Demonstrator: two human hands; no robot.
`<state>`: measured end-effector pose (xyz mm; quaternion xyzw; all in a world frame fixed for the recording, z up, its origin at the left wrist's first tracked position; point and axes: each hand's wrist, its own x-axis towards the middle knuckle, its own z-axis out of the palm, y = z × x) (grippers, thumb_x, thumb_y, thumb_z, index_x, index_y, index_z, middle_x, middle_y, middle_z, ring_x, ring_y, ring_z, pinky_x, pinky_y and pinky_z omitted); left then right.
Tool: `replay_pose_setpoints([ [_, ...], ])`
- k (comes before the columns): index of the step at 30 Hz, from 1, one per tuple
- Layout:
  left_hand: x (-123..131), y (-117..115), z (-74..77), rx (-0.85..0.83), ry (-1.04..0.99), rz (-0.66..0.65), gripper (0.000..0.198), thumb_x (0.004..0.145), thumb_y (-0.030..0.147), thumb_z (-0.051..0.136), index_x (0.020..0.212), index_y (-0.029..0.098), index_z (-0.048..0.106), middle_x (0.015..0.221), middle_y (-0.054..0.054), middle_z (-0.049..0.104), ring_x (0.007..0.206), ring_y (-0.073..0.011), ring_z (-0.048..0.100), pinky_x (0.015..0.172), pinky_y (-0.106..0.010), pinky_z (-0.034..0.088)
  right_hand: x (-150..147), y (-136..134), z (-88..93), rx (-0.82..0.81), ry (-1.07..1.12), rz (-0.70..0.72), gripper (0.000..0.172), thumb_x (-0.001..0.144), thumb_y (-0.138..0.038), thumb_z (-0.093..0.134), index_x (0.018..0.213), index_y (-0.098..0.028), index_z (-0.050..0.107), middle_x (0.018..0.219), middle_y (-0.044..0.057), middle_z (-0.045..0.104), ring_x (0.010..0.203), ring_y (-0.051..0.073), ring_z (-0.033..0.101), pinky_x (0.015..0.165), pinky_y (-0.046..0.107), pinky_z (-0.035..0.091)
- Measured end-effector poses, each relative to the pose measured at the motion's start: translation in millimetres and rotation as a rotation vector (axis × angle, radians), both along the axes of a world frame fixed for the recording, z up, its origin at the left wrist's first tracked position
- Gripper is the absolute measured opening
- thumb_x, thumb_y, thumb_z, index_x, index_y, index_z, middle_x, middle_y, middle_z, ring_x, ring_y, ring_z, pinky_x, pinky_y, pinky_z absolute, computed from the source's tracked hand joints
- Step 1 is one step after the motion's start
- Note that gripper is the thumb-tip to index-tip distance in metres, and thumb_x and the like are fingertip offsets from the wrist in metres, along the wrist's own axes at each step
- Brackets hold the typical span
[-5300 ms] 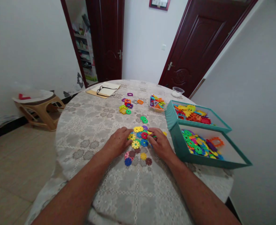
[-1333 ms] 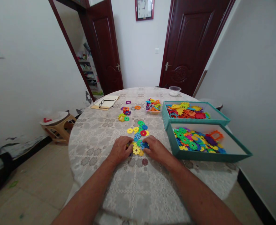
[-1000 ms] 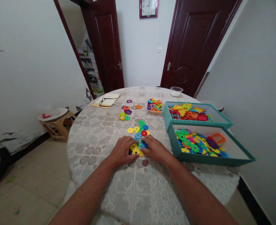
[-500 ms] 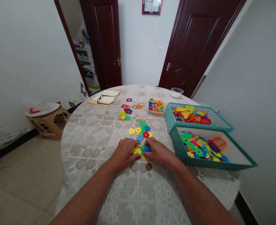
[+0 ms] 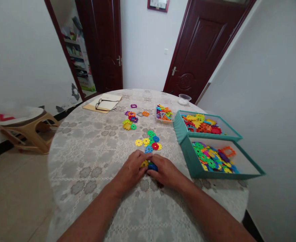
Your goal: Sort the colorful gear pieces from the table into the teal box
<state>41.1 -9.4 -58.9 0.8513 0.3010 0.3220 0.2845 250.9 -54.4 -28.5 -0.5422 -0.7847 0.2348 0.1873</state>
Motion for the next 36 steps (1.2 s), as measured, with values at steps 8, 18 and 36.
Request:
replay_pose_setpoints([
  [8, 13, 2, -3.3, -0.045, -0.085, 0.024, 0.033, 0.099, 0.027, 0.058, 0.130, 0.030, 0.067, 0.116, -0.007, 0.069, 0.111, -0.0251, 0.068, 0.099, -0.041, 0.059, -4, 5, -12.8, 0.092, 0.003, -0.013, 0.046, 0.091, -0.025, 0.067, 0.136, -0.029, 0.059, 0.131, 0.004, 0.068, 0.117, 0.023, 0.065, 0.098, 0.033, 0.049],
  [18, 6, 7, -1.6, 0.170, -0.096, 0.207, 0.022, 0.099, 0.042, 0.060, 0.116, 0.029, 0.068, 0.110, -0.005, 0.074, 0.101, -0.0250, 0.072, 0.090, -0.039, 0.061, 6, 8, -8.2, 0.260, -0.018, -0.102, 0.008, 0.099, -0.030, 0.061, 0.103, -0.024, 0.063, 0.100, 0.003, 0.065, 0.094, 0.020, 0.061, 0.079, 0.028, 0.047],
  [36, -14, 27, -2.5, 0.328, 0.152, 0.436, 0.025, 0.099, 0.045, 0.052, 0.101, 0.027, 0.068, 0.098, -0.003, 0.077, 0.088, -0.0236, 0.075, 0.079, -0.036, 0.058, 147, -40, 66.9, 0.452, -0.200, -0.972, 0.013, 0.101, -0.028, 0.055, 0.103, -0.021, 0.065, 0.101, 0.012, 0.068, 0.101, 0.028, 0.062, 0.094, 0.039, 0.048],
])
